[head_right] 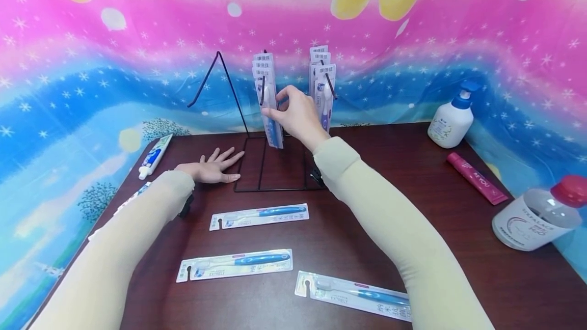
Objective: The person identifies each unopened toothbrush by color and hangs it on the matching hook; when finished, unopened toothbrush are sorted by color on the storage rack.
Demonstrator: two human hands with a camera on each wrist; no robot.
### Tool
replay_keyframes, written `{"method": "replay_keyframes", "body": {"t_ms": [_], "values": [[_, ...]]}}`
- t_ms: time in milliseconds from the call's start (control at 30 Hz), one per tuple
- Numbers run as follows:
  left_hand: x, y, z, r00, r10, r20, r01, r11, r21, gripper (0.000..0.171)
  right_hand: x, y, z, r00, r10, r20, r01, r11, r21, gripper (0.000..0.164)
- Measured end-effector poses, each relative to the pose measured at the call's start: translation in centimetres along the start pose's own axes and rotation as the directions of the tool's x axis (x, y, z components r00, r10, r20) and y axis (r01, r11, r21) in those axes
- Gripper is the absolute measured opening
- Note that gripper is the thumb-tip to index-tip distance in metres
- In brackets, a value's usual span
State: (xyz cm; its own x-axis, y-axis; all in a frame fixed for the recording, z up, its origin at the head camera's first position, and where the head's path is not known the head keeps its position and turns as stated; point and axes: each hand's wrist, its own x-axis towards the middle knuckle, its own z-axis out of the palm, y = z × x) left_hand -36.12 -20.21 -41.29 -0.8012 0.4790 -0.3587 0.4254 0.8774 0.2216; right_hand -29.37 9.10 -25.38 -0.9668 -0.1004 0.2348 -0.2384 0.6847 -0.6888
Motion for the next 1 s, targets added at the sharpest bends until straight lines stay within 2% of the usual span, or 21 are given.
{"method": "replay_keyframes", "body": {"t_ms": [100, 233, 333, 467, 533, 667, 767, 867, 1000], "values": [[-0.1, 0.0, 0.0, 1.0, 0.007, 0.003, -0.007, 1.0, -0.001, 0.083, -2.1, -0.5, -0.8, 0.999, -0.036, -0.037, 0.036, 0.999, -0.013, 0.058], [0.0, 0.0, 0.0, 1.0, 0.012, 0.012, -0.012, 1.0, -0.003, 0.084, -5.9, -0.8, -2.0, 0.988, -0.144, -0.049, 0.141, 0.988, -0.06, 0.058], [0.1, -0.2, 0.0, 1.0, 0.013, 0.02, -0.012, 1.0, -0.025, 0.084, -8.9, -0.2, -2.7, 0.973, -0.229, -0.005, 0.228, 0.968, -0.102, 0.049], [0.5, -0.6, 0.1, 1.0, 0.024, 0.017, -0.023, 0.998, -0.058, 0.084, -12.8, 1.9, -3.0, 0.953, -0.272, 0.134, 0.291, 0.943, -0.161, 0.037], [1.0, -1.1, 0.3, 1.0, 0.027, 0.014, -0.026, 0.998, -0.059, 0.085, -14.8, 3.5, -2.9, 0.935, -0.268, 0.231, 0.313, 0.931, -0.189, 0.032], [0.8, -0.8, 0.1, 1.0, 0.015, 0.024, -0.014, 0.999, -0.047, 0.086, -18.8, 6.8, -2.8, 0.884, -0.221, 0.412, 0.341, 0.908, -0.244, 0.028], [0.4, -0.2, -0.3, 0.999, 0.001, 0.032, 0.0, 1.0, -0.029, 0.087, -21.5, 8.7, -3.0, 0.86, -0.165, 0.482, 0.335, 0.896, -0.292, 0.029], [0.6, -0.3, -0.2, 0.999, -0.018, 0.04, 0.018, 1.0, -0.01, 0.087, -23.4, 10.2, -3.2, 0.853, -0.117, 0.509, 0.318, 0.89, -0.328, 0.032], [0.6, -0.4, -0.1, 0.999, -0.015, 0.048, 0.016, 1.0, -0.014, 0.086, -25.2, 11.2, -3.0, 0.866, -0.09, 0.492, 0.301, 0.879, -0.369, 0.037]]}}
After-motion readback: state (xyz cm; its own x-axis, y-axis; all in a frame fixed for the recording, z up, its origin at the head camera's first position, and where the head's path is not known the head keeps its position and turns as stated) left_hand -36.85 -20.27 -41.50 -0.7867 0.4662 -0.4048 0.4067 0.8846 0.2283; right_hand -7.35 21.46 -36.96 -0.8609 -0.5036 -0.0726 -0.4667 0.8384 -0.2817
